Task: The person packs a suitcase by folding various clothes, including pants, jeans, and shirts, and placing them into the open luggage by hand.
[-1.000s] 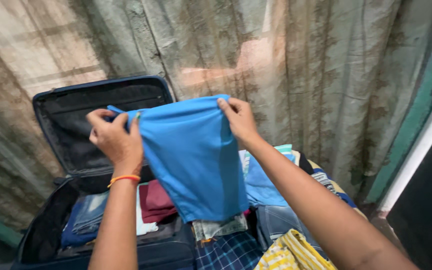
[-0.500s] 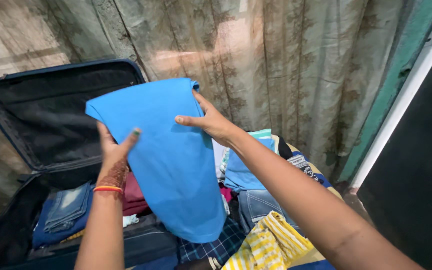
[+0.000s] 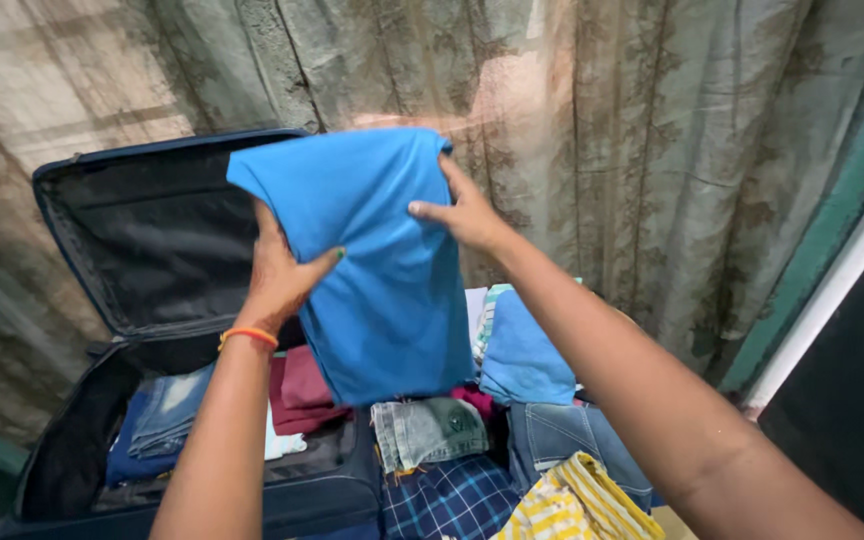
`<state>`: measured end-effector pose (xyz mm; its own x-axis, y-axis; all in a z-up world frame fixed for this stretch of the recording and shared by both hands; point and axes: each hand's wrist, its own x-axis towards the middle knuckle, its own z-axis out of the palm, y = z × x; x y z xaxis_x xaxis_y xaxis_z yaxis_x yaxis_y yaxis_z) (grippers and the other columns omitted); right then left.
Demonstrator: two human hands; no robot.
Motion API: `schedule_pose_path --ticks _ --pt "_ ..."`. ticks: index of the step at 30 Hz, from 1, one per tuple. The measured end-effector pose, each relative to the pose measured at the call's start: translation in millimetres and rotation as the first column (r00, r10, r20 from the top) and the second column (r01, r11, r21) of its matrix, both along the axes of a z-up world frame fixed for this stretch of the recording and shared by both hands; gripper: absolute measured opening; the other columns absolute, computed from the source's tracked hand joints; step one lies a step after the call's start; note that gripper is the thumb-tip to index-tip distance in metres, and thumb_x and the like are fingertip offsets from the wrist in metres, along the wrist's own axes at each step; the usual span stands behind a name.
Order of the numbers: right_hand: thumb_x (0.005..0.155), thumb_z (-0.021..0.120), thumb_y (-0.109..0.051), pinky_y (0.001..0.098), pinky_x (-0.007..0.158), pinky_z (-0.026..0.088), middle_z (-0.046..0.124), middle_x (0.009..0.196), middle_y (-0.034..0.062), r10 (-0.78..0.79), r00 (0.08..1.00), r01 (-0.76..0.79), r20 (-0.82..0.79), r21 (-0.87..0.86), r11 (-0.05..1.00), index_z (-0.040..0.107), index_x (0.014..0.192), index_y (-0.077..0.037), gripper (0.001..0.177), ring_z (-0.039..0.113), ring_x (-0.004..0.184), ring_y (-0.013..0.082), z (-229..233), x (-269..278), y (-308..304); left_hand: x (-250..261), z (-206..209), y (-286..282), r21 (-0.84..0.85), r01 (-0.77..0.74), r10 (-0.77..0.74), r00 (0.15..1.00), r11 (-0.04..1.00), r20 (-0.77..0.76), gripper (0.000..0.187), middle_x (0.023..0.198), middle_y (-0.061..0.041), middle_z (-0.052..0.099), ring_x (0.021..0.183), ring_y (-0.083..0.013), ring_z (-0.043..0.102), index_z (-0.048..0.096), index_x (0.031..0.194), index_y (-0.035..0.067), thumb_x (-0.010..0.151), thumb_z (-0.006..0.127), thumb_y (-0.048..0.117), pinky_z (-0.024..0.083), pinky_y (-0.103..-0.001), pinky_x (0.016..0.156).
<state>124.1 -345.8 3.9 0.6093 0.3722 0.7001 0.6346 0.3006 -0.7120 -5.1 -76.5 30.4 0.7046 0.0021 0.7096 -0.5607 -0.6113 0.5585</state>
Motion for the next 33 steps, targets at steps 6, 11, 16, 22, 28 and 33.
schedule_pose_path --ticks 6,11,16,22,28,33 --pt "0.089 0.081 -0.012 0.0354 0.121 0.038 0.047 0.157 0.0095 -0.016 0.999 0.016 0.033 -0.012 1.0 0.031 0.16 -0.001 0.088 0.049 0.142 0.0192 -9.6 -14.7 -7.5 -6.4 -14.3 2.0 0.01 0.066 -0.066 0.996 0.998 0.057 0.124 0.144 -0.022 0.06 0.131 -0.0305 0.063 -0.001 0.164 0.004 0.076 0.087 0.007 0.046 -0.038 0.111" --pt "0.085 0.08 -0.016 0.0363 0.115 0.043 0.056 0.149 0.0132 0.019 0.963 -0.04 -0.267 -0.071 0.997 0.041 0.156 -0.001 0.083 0.055 0.134 0.0218 -85.0 -44.7 -15.2 -6.2 -102.3 1.1 -0.361 0.226 -0.309 0.932 0.905 -0.189 0.117 0.143 -0.014 0.058 0.13 -0.0264 0.059 0.018 0.162 0.007 0.066 0.086 0.001 0.048 -0.039 0.11" --pt "0.083 0.082 -0.02 0.0344 0.111 0.042 0.058 0.144 0.0082 -0.233 0.825 0.047 -0.515 -0.349 0.936 0.044 0.149 -0.001 0.078 0.056 0.131 0.0198 -207.6 -77.6 -19.6 -36.2 -240.9 8.4 -0.57 -0.11 -0.35 0.69 0.814 -0.633 0.116 0.144 -0.01 0.055 0.13 -0.025 0.056 0.024 0.158 0.014 0.062 0.087 -0.001 0.046 -0.039 0.108" --pt "0.082 0.079 -0.021 0.035 0.105 0.048 0.068 0.134 0.0118 -0.214 0.721 -0.026 -0.659 -0.335 0.942 0.054 0.143 -0.001 0.069 0.063 0.121 0.0221 -284.9 -101.9 -16.7 -22.0 -328.0 17.3 -0.574 -0.023 -0.401 0.691 0.819 -0.601 0.12 0.139 -0.013 0.057 0.126 -0.027 0.059 0.026 0.155 0.007 0.055 0.091 -0.001 0.049 -0.038 0.106" --pt "0.082 0.079 -0.024 0.0344 0.102 0.05 0.068 0.132 0.0128 -0.313 0.702 0.096 -0.64 -0.35 0.932 0.052 0.144 -0.002 0.072 0.065 0.118 0.0219 -300.9 -94.9 -0.2 -36.1 -284.8 -8.9 -0.174 -0.16 0.04 0.836 0.972 -0.547 0.105 0.125 -0.017 0.069 0.113 -0.0304 0.07 0.028 0.155 0.009 0.069 0.088 0.018 0.053 -0.039 0.098" --pt "0.079 0.082 -0.03 0.0336 0.108 0.044 0.054 0.147 0.0128 -0.368 0.686 0.166 -0.627 -0.357 0.919 0.029 0.156 -0.005 0.097 0.056 0.13 0.022 -354.6 -96.0 18.7 -69.4 -241.6 -39.6 0.512 -0.331 0.597 0.591 0.793 -0.542 0.097 0.115 -0.023 0.069 0.102 -0.0428 0.067 0.023 0.166 0.016 0.088 0.075 0.041 0.052 -0.05 0.091"
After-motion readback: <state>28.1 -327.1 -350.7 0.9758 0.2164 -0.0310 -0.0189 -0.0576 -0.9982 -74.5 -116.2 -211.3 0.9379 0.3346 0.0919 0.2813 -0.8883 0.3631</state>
